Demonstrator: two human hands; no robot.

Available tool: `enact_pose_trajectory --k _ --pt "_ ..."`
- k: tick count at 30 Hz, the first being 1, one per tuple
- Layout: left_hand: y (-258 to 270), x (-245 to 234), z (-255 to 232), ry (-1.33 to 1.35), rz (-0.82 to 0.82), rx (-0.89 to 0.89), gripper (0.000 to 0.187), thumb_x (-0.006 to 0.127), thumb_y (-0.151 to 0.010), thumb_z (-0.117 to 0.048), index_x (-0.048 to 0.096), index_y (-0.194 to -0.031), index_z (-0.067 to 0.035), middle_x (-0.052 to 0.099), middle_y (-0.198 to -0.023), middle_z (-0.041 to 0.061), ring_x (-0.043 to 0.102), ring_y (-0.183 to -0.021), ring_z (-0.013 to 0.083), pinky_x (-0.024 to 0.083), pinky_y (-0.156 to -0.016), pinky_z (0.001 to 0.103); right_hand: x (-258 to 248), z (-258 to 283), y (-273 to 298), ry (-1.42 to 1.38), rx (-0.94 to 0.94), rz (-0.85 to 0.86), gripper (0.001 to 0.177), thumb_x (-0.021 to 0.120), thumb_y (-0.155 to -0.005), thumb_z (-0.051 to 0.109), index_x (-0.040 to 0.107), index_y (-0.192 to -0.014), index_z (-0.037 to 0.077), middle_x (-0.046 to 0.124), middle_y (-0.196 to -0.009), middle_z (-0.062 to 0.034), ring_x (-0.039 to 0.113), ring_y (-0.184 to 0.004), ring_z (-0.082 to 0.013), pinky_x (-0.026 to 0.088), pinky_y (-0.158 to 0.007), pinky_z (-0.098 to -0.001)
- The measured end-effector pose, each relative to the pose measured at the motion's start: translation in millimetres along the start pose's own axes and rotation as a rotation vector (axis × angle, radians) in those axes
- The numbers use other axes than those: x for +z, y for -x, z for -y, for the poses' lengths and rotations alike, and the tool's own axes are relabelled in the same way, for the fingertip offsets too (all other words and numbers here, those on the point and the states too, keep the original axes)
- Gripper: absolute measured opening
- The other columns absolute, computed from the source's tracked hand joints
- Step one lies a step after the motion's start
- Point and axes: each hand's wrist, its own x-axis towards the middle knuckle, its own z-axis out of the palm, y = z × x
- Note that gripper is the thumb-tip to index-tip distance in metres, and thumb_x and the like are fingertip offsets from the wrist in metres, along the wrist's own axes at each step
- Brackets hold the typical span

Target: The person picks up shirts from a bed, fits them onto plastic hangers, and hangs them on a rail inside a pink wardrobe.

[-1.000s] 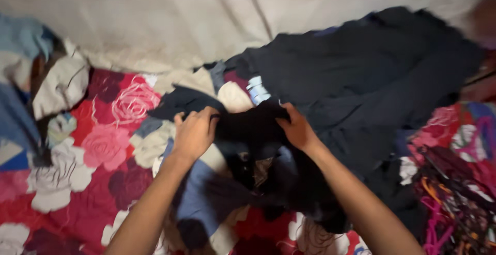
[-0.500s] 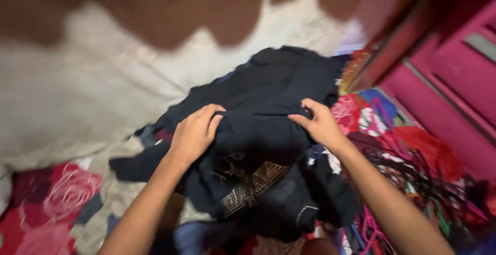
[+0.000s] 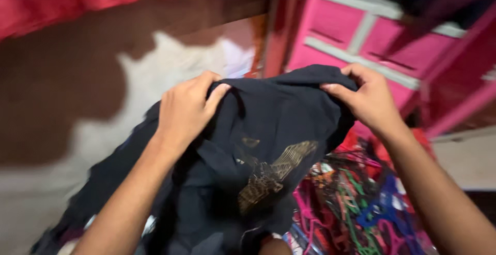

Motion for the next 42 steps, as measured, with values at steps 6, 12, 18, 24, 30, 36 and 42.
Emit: enact_pose_trajectory --k 6,12,18,24,30,36,42 --pt "-50 46 -31 -0.015 0.09 0.154 0.03 0.07 -0.098 -0.037 0.066 -0.099 -0.007 0.071 -0.081 0.016 0.068 -0.076 0.0396 0.051 -0.062 0.051 -77 -2 27 0.366 -0.076 -0.191 0.03 0.086 -0.09 0.02 0.063 -0.085 0.002 0.059 -0.071 0.0004 0.054 -0.068 -0.0079 0.045 -0.058 -0.0266" --pt "-57 88 -36 0.086 0.269 0.243 0.038 0.07 -0.093 -0.043 0.064 -0.094 -0.006 0.072 -0.082 0.018 0.069 -0.078 0.0408 0.052 -0.064 0.052 -118 -19 65 -0.057 0.103 0.05 0.028 0.079 -0.089 0.014 0.059 -0.107 0.005 0.065 -0.092 0.0011 0.062 -0.082 -0.0053 0.054 -0.068 -0.0242" --pt "-21 148 -38 0.153 0.254 0.224 0.03 0.069 -0.09 -0.031 0.066 -0.105 -0.004 0.069 -0.083 0.019 0.067 -0.076 0.0393 0.052 -0.065 0.05 -77 -25 78 -0.455 0.53 -0.078 0.031 0.072 -0.084 -0.001 0.061 -0.113 0.005 0.07 -0.095 -0.003 0.065 -0.082 -0.0159 0.053 -0.066 -0.0308" --pt "70 200 -118 0.73 0.483 -0.096 0.026 0.081 -0.086 -0.031 0.069 -0.096 -0.011 0.068 -0.087 0.014 0.068 -0.074 0.033 0.056 -0.07 0.043 -16 -76 67 -0.762 0.491 -0.129 0.027 0.066 -0.086 -0.002 0.067 -0.113 -0.001 0.072 -0.101 -0.0102 0.073 -0.086 -0.017 0.06 -0.079 -0.0311" --pt "140 263 -146 1.025 0.416 -0.264 0.038 0.071 -0.088 -0.014 0.056 -0.119 0.002 0.068 -0.101 0.025 0.067 -0.098 0.0437 0.053 -0.08 0.047 18 -150 108 -1.078 0.544 -0.159 0.026 0.066 -0.09 0.002 0.063 -0.115 -0.002 0.071 -0.101 -0.0131 0.072 -0.088 -0.0231 0.06 -0.081 -0.0363" --pt "182 325 -139 1.292 0.48 -0.397 0.021 0.056 -0.1 -0.01 0.063 -0.117 0.0 0.072 -0.107 0.016 0.068 -0.101 0.0251 0.053 -0.091 0.037 46 -201 173 -0.8 0.479 -0.351 0.061 0.071 -0.095 0.012 0.045 -0.148 0.001 0.063 -0.123 -0.014 0.063 -0.113 -0.0225 0.054 -0.096 -0.0347" --pt "188 335 -137 1.751 0.303 -0.996 0.027 0.055 -0.104 -0.02 0.061 -0.127 -0.007 0.066 -0.113 0.005 0.062 -0.103 0.0168 0.05 -0.092 0.033 72 -229 244 -0.047 0.258 -0.065 0.106 0.086 -0.085 0.008 0.012 -0.16 0.003 0.034 -0.159 -0.018 0.031 -0.147 -0.025 0.03 -0.114 -0.0359"
